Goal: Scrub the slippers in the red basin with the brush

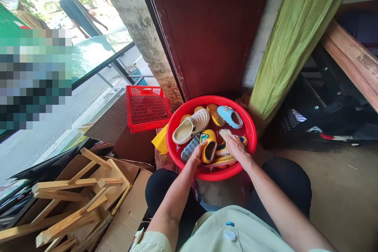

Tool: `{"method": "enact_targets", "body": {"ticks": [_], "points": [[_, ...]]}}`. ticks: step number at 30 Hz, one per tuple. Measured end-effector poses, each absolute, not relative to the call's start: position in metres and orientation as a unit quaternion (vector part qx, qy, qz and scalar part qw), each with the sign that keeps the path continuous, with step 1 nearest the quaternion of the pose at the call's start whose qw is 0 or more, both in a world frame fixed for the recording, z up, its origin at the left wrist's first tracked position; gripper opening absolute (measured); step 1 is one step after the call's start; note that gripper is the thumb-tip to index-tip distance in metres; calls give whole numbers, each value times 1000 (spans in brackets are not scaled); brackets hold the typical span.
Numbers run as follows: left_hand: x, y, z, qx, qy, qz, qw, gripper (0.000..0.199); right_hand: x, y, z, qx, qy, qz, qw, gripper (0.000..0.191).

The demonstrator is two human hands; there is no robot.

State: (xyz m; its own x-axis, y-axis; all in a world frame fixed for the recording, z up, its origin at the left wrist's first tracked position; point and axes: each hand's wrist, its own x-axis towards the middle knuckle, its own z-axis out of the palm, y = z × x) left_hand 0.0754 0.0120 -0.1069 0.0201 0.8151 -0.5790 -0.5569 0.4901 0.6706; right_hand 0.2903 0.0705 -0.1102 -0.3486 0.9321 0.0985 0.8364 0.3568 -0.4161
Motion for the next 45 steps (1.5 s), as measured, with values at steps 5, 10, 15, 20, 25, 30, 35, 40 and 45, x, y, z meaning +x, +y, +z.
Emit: {"method": "enact_targets", "body": {"ticks": [5, 10, 15, 20, 25, 30, 35, 40, 45], "points": [[79, 15, -124, 137, 563, 507, 638, 57, 285, 67, -103, -549, -770, 210, 248, 47], [81, 17, -126, 167, 587, 578, 541, 64, 288, 12, -108, -489, -799, 213, 277, 51], [80, 17, -127, 187, 583, 581, 537, 74, 315, -5, -95, -470, -819, 200, 261, 51], [81, 20, -130, 193, 553, 599, 546, 68, 288, 5, -76, -501, -823, 154, 218, 52], [80, 18, -138, 214, 578, 597, 514, 68, 286, -20, -82, -485, -855, 131, 126, 55], [82, 20, -141, 185, 573, 595, 532, 65, 307, -26, -81, -505, -839, 129, 160, 52], [86, 20, -136, 202, 560, 608, 525, 69, 275, -2, -75, -509, -841, 140, 115, 55], [85, 19, -138, 190, 560, 609, 528, 70, 265, 19, -68, -570, -799, 157, 107, 54], [86, 22, -148, 205, 585, 619, 482, 68, 257, 1, -70, -568, -792, 199, 102, 56]]}}
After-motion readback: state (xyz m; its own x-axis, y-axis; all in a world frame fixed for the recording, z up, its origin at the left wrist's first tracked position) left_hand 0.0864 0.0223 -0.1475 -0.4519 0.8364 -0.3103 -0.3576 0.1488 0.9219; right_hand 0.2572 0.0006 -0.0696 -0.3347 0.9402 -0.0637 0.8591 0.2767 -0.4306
